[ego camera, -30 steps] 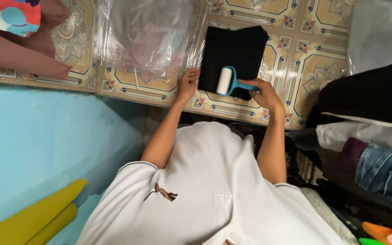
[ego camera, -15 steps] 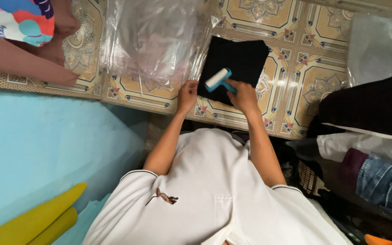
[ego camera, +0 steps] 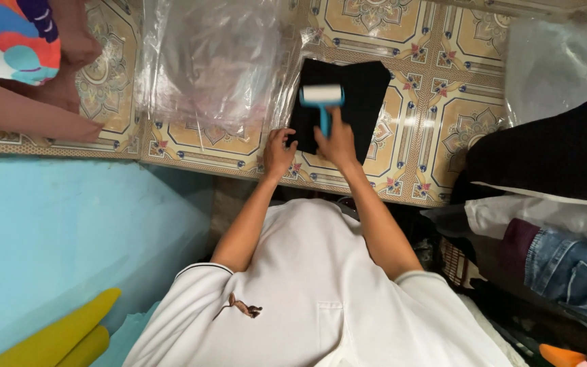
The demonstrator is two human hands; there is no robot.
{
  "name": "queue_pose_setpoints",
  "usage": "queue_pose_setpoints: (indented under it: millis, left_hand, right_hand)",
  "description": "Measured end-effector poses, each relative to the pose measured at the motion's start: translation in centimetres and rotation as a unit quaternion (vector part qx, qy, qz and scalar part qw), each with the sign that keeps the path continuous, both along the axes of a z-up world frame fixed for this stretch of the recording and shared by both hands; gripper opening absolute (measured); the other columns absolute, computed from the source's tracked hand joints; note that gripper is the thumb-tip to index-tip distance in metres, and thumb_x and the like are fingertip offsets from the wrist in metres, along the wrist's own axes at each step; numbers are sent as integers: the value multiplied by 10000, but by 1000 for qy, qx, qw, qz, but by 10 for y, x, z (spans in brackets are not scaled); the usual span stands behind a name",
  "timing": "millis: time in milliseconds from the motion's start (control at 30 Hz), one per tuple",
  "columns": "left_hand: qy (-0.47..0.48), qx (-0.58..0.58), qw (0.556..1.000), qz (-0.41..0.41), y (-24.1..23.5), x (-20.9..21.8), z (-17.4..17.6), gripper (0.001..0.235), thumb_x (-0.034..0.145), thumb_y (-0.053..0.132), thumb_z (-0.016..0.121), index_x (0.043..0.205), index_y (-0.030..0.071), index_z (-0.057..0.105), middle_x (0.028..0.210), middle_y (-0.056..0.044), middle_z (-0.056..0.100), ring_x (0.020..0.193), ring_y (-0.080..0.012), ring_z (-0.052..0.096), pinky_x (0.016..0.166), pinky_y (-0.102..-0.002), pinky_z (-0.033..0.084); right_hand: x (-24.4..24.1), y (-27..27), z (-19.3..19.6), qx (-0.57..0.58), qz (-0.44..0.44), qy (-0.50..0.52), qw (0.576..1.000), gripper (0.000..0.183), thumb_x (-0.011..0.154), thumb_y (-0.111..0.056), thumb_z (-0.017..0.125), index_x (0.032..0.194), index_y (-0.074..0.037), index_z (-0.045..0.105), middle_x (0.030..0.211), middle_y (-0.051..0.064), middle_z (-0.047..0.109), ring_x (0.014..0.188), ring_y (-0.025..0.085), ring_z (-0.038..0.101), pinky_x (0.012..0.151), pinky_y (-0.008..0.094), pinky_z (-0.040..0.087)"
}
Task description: The person uses a lint roller to clean a black garment laid on a tiled surface, then folds the garment and places it into a clear plastic bag. The person smooths the bag after insertion.
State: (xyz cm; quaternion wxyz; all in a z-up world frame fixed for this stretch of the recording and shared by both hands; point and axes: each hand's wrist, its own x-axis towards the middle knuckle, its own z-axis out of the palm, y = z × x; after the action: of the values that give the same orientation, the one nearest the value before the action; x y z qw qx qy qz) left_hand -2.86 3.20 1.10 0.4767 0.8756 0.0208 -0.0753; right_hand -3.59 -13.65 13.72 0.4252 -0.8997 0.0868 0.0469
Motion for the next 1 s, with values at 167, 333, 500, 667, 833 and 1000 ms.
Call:
queue_pose_setpoints:
  millis: [167,333,500,667,833,1000]
  left_hand:
    - [-49,15,999,-15,-5,-2,18,311,867,108,743,1157,192,670,1046,-38,622,952,-238,724,833,-394,596]
    - [-184,31,974,-129,-11,4,17,394,842,116,773,1221,174,682,1173,-79,586,1094,-360,643,923,-475,545]
    - [-170,154,950,-210,-23,-1,2,366,844,211,794,1199,199,704,1396,-49,503,1366,-332,413,1074,-482,414]
    - [-133,168,950,-229,-26,0,16,420,815,215,815,1215,193,691,1419,-59,459,1380,-352,366,1106,-499,394]
    - [-122,189,947,-230,-25,1,4,542,760,186,854,1259,236,649,1442,-55,418,1389,-364,345,1098,-539,393]
    - [-114,178,952,-223,-23,3,9,448,796,158,817,1209,270,688,1411,-13,439,1369,-319,341,1108,-503,365]
  right_hand:
    - [-100,-31,-5,100,-73,129,984,512,897,-154,651,1358,-211,435,747,158,697,473,305,691,430,376,579]
    - [-95,-62,-24,79,-157,103,979,572,914,-140,671,1400,-157,370,842,254,686,587,422,702,502,532,556]
    - [-3,-116,-58,158,-198,30,967,488,993,-201,655,1390,-210,371,844,171,666,446,259,657,368,298,593]
    - [9,-115,-63,186,-183,25,965,558,1003,-136,640,1424,-174,275,895,186,672,506,272,701,420,304,638]
    - [-71,-77,-4,75,-99,154,980,659,931,-359,719,1406,-214,286,1066,322,698,1034,515,687,912,610,528]
    - [-120,-70,1,190,-152,212,946,543,938,-139,599,1368,-106,269,896,251,681,463,311,685,354,352,604]
